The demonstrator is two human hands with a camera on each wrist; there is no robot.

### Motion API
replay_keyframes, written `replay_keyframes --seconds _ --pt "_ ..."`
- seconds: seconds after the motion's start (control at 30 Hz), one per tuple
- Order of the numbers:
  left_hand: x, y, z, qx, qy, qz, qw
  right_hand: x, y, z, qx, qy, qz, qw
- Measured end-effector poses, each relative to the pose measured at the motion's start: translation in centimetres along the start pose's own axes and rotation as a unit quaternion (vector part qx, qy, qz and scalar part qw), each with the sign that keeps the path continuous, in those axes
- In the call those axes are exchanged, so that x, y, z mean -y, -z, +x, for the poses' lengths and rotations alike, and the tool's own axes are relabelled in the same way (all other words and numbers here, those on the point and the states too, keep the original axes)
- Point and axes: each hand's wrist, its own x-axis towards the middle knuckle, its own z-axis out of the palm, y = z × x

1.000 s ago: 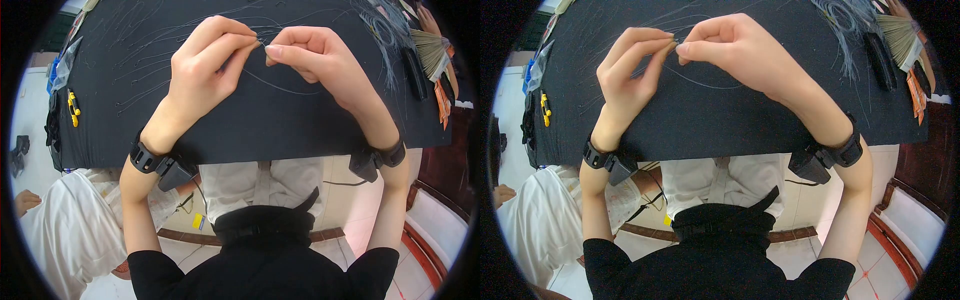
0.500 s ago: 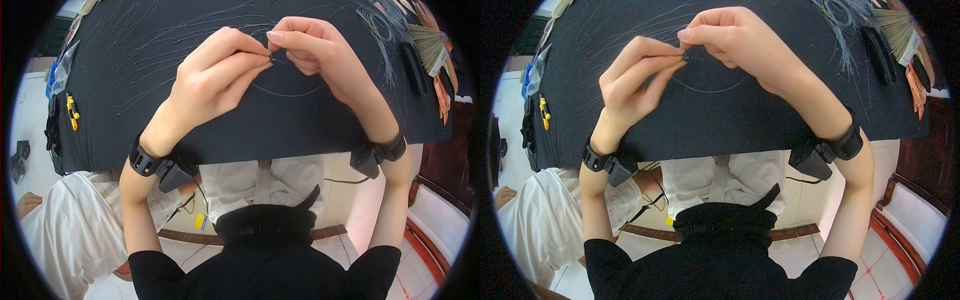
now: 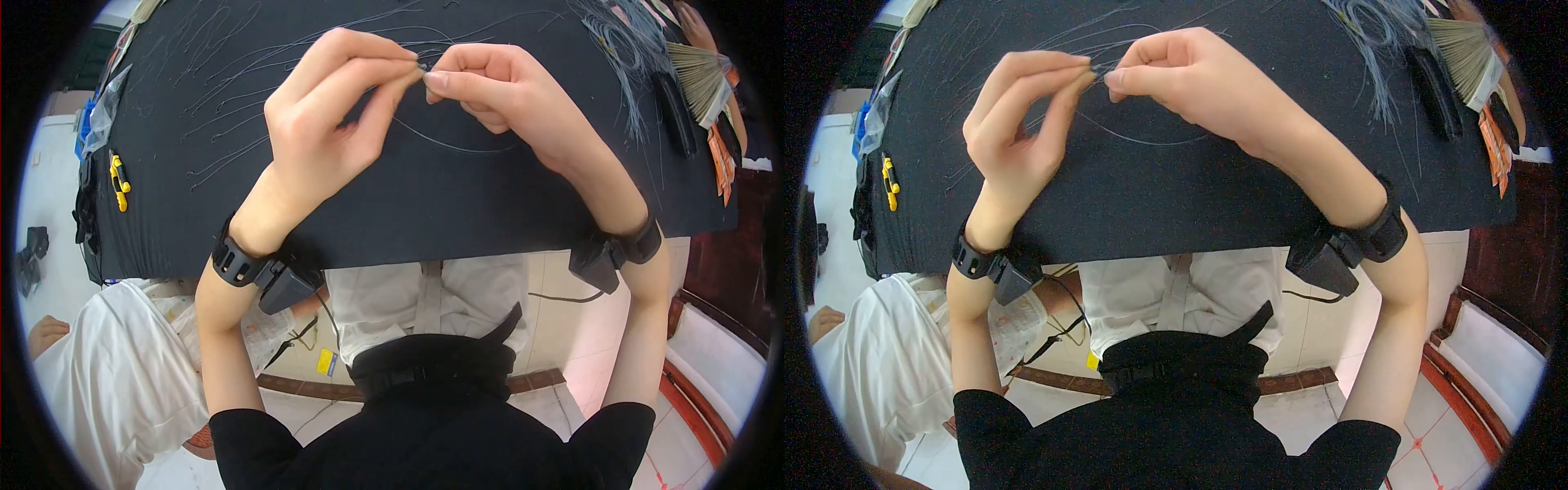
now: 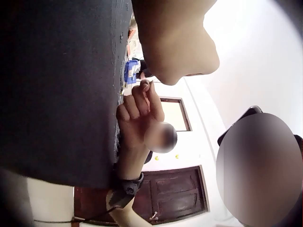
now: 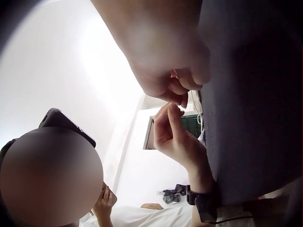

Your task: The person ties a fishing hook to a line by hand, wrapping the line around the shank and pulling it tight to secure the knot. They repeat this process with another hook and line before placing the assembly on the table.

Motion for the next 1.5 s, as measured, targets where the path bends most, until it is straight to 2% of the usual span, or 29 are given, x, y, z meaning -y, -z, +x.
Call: replay_keyframes --seconds 0.2,0.43,0.53,0.7,0.8,1.5 --pt "0.6 -0.1 -0.1 -0.001 0.007 0.029 1.0 0.8 0.0 -0.4 -0.001 -0.003 -0.018 1.0" --pt "0.4 0.0 -0.3 0.058 -0.008 0.037 0.998 0.6 -0.1 -0.6 -0.001 0.06 -0.054 0.997" --pt "0.3 -0.4 -0.3 0.053 -0.02 0.02 0.998 0.7 -0.1 -0.6 0.002 0.07 -0.065 0.995" --pt "0.0 -0.6 -0.4 0.077 -0.026 -0.019 0.997 0.5 0.0 -0.5 -0.012 0.07 -0.039 0.997" --pt "0.0 -0.6 -0.4 0.079 -0.03 -0.031 0.996 0.7 0.2 -0.5 -0.035 0.017 -0.006 0.999" --pt "-0.4 -0.4 -0.3 0.04 -0.043 -0.055 0.997 -0.3 0.8 0.1 0.008 -0.004 0.056 0.998"
